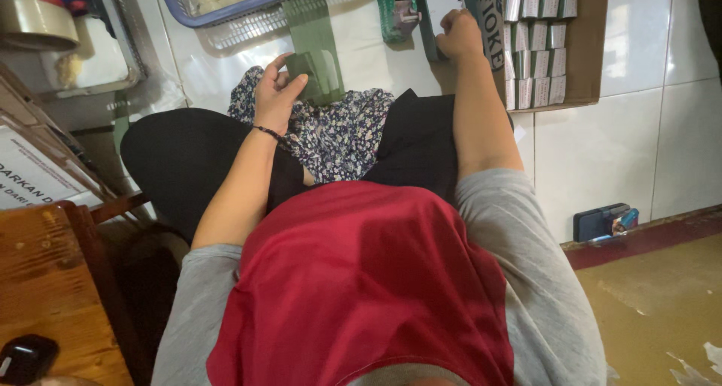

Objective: The person wraps round white items in clear plastic wrap, folds each wrapped item into a green paper sleeve, presses a label onto it, and places the finished items into a cardboard box. They repeatedly take new items from a tray to continue packaging.

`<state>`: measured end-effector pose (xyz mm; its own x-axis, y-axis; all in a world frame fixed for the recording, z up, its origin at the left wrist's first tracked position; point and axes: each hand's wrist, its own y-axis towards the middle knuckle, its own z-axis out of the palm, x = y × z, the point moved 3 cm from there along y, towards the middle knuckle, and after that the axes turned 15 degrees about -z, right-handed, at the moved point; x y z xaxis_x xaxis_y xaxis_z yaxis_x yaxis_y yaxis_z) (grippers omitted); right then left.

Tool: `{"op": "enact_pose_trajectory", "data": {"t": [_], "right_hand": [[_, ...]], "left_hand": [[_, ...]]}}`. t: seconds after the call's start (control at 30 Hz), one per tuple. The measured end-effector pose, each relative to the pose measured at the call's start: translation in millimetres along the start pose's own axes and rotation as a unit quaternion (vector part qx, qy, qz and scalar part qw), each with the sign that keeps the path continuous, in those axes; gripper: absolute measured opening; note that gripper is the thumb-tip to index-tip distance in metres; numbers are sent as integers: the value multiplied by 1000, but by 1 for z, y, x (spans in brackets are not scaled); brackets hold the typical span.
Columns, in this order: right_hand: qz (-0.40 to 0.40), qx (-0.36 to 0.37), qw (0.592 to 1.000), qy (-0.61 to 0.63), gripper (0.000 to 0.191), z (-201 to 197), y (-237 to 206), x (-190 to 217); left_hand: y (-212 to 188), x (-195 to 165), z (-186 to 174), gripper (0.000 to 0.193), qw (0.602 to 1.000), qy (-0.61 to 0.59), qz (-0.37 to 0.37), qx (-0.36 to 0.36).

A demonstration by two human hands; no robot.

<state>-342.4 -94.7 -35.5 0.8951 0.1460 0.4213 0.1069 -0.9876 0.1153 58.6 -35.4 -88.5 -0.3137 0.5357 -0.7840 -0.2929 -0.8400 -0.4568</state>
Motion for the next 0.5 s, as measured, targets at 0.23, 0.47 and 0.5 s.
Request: {"op": "enact_pose_trajectory", "data": {"t": [0.23, 0.47, 0.5], "right_hand": [[-31, 19, 996, -79, 33, 8, 2, 0], [60, -1, 998, -20, 27, 5, 3, -2], [72, 2, 997, -1, 28, 4, 2, -5]], "left_hand": [[-5, 3, 0, 56, 999, 15, -17, -25], [-9, -9, 7, 57, 998, 29, -32, -42], [-10, -10, 9, 56, 998, 23, -32, -38]]}}
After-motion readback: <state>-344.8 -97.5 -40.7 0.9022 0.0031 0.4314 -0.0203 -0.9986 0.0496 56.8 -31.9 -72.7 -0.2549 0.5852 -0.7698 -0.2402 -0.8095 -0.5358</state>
